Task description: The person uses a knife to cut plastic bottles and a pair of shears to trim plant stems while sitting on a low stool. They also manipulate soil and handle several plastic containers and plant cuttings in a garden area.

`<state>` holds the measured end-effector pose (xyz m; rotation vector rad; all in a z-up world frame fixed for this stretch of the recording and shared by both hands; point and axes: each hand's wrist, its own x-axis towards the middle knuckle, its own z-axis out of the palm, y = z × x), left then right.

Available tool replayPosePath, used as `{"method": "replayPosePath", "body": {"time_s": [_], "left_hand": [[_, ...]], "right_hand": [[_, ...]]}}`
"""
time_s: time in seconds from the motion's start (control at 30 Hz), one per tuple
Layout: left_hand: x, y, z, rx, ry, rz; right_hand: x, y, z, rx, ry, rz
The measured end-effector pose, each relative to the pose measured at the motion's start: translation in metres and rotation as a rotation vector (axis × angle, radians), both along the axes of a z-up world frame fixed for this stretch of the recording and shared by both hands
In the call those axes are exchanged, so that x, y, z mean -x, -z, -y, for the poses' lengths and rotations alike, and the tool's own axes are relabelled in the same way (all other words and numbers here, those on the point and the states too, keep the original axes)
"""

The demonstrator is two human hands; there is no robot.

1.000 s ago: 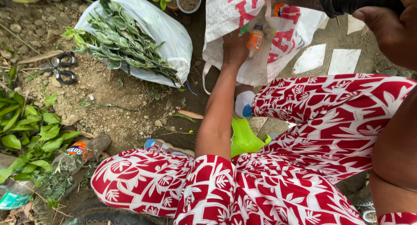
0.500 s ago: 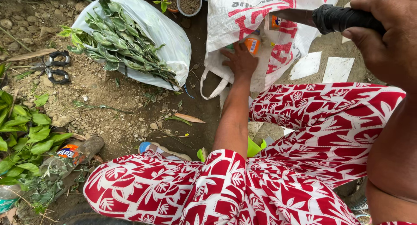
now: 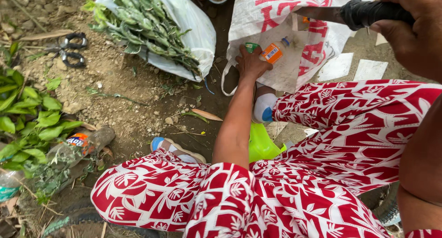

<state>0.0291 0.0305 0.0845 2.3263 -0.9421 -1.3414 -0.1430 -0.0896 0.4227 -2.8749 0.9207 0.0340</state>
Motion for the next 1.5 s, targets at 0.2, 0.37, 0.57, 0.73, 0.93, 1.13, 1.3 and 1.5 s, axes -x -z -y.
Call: {"method": "replayPosePath", "body": {"time_s": [0.2,0.37,0.57,0.73,0.93,1.13,1.3,1.5], "left_hand": [[-0.065,0.001,-0.075,-0.073,0.08,-0.077],[-0.118,0.038,-0.164,0.048,-0.007,-0.253],[-0.156,0.052,-0.266,0.144,-0.281,-0.587],[-0.188,0.021,-0.309,0.119,-0.455,-0.388],[-0.162,0.013,-0.262,0.19,-0.755,0.219],[-0.095,0.066,-0.187,-0.105,-0.225,0.021],[-0.035,0.055,-0.113,0.298,-0.085,-0.004],[0.041,0.055,-0.017,0.575,-0.027,-0.104]], "right_hand": [[0.004,0.015,-0.007,-0.112,-0.082,0.029],[-0.031,0.004,-0.037,-0.182,-0.25,-0.014],[-0.091,-0.004,-0.084,-0.2,-0.355,-0.235],[-0.117,0.0,-0.098,-0.099,-0.466,-0.189],[-0.108,0.022,-0.079,-0.21,-0.348,-0.127],[-0.055,0.049,-0.042,-0.168,-0.164,-0.388],[0.009,0.066,-0.012,0.074,-0.099,-0.25],[0.08,0.081,0.017,0.032,0.007,-0.163]]}}
